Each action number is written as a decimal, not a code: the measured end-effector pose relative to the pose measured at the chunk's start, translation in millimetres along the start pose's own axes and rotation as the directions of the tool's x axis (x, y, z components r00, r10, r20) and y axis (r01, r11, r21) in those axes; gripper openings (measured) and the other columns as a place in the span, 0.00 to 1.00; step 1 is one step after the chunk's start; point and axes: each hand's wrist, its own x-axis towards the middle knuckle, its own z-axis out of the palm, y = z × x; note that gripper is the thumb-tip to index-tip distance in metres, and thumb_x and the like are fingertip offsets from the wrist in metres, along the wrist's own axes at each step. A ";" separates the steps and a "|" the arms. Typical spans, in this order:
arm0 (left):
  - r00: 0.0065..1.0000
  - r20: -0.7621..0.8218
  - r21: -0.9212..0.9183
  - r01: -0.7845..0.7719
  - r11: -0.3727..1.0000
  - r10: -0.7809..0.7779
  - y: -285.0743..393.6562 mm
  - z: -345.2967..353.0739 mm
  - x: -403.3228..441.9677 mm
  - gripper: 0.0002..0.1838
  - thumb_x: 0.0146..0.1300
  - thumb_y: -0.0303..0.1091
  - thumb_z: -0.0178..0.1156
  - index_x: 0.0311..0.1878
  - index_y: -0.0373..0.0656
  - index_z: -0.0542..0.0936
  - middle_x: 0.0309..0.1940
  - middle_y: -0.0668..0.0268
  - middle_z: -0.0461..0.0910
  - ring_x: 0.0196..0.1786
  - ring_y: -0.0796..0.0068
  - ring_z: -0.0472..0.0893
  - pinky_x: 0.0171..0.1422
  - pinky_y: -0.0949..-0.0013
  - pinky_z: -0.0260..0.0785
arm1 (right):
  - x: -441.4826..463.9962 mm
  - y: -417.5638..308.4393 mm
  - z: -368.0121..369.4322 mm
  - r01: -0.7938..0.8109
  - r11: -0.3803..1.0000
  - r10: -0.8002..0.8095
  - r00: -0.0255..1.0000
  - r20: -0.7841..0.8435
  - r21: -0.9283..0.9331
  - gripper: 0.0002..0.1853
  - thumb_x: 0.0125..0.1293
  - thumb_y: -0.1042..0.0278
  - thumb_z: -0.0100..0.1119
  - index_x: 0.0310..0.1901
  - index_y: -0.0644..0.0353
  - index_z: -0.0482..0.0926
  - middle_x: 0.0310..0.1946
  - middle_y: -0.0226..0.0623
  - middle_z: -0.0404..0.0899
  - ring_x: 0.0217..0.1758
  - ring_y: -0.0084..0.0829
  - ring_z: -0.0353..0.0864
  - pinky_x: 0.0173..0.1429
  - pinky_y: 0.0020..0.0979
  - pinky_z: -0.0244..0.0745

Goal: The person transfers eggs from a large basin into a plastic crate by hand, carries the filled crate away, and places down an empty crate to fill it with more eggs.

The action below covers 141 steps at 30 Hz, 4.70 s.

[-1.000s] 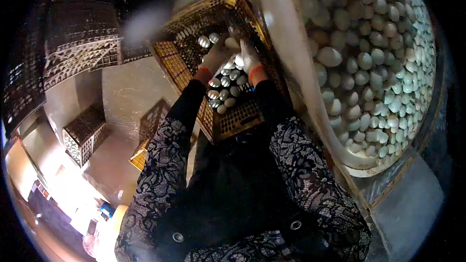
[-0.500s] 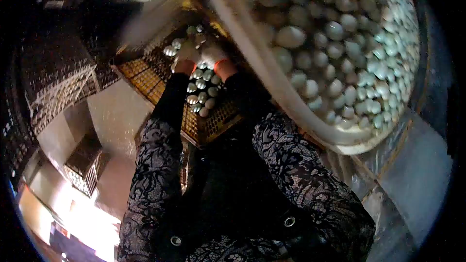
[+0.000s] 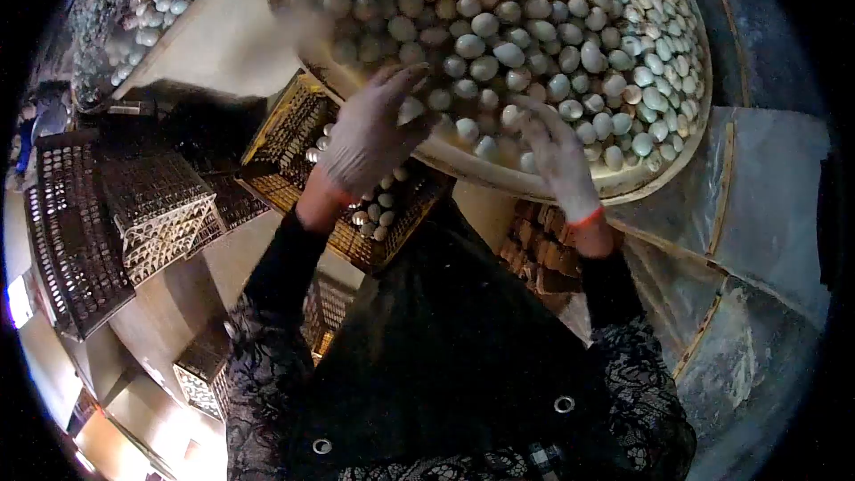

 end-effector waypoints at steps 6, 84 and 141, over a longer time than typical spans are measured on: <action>0.834 0.551 0.113 -0.049 0.992 -0.022 -60.8 61.7 54.2 0.44 0.42 0.43 0.73 0.64 0.45 0.65 0.51 0.47 0.74 0.53 0.41 0.73 0.56 0.51 0.69 | 35.5 65.2 -9.3 -0.252 0.920 0.155 0.937 0.312 0.299 0.26 0.73 0.56 0.40 0.69 0.59 0.59 0.66 0.36 0.62 0.69 0.30 0.59 0.70 0.30 0.54; 0.940 0.329 -0.396 0.221 0.891 -0.088 -56.7 30.1 15.0 0.28 0.54 0.39 0.66 0.57 0.39 0.73 0.45 0.52 0.80 0.48 0.54 0.80 0.52 0.62 0.72 | -6.5 35.5 -30.2 0.010 0.984 -0.031 0.993 0.115 0.178 0.25 0.71 0.55 0.48 0.64 0.60 0.66 0.63 0.40 0.68 0.66 0.31 0.65 0.66 0.35 0.65; 0.709 0.649 -0.397 0.625 0.672 -0.276 -43.0 100.8 54.6 0.44 0.40 0.30 0.73 0.65 0.38 0.66 0.47 0.60 0.78 0.46 0.73 0.78 0.47 0.71 0.74 | 69.0 48.8 6.6 -0.454 0.852 0.307 0.837 0.453 0.262 0.39 0.54 0.81 0.60 0.68 0.47 0.60 0.64 0.36 0.66 0.64 0.31 0.67 0.68 0.32 0.63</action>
